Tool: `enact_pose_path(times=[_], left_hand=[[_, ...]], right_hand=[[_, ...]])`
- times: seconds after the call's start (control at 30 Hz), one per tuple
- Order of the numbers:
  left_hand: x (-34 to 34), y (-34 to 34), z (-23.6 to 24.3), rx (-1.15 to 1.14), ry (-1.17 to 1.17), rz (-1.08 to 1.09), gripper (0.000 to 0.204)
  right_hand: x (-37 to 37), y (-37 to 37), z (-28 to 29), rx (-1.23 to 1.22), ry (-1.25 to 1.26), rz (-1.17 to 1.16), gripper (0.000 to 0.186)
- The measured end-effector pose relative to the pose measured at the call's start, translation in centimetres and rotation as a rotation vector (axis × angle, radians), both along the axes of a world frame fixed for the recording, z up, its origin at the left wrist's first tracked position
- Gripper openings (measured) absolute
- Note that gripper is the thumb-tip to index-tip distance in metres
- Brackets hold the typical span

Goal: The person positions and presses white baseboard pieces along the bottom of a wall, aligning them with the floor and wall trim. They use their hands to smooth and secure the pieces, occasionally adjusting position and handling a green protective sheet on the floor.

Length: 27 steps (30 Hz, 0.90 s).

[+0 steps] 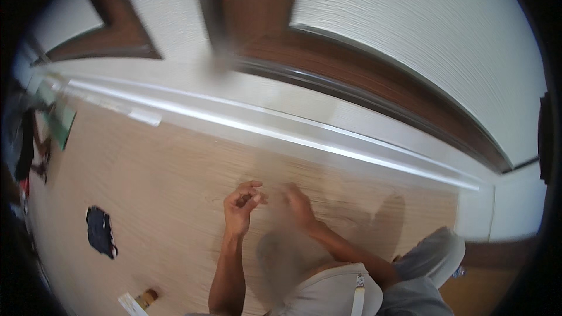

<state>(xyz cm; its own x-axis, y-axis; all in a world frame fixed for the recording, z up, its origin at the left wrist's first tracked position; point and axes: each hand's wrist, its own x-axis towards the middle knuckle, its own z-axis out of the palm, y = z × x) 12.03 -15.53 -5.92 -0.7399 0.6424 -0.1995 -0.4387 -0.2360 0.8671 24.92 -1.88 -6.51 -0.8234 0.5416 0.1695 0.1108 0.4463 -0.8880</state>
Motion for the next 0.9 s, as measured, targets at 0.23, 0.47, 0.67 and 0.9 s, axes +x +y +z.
enact_pose_path(times=[0.23, 0.47, 0.67, 0.9], left_hand=[[3.0, -0.1, -1.1, 0.151, -0.198, -0.023, 0.007], [2.9, 2.0, -1.1, 0.105, -0.276, -0.09, 0.006], [2.7, 5.4, -0.7, -0.481, 0.303, -0.355, 0.011], [3.7, 13.2, 4.5, -0.163, 1.713, -0.281, 0.018]], right_hand=[[0.3, -0.8, 1.2, 0.051, -0.007, 0.12, 0.023], [2.2, 1.7, 1.3, -0.155, 0.072, 0.012, 0.019], [7.0, 4.8, -0.5, -0.274, -0.124, -0.086, 0.025], [19.5, 8.8, -6.5, 0.231, -0.322, -0.853, 0.044]])
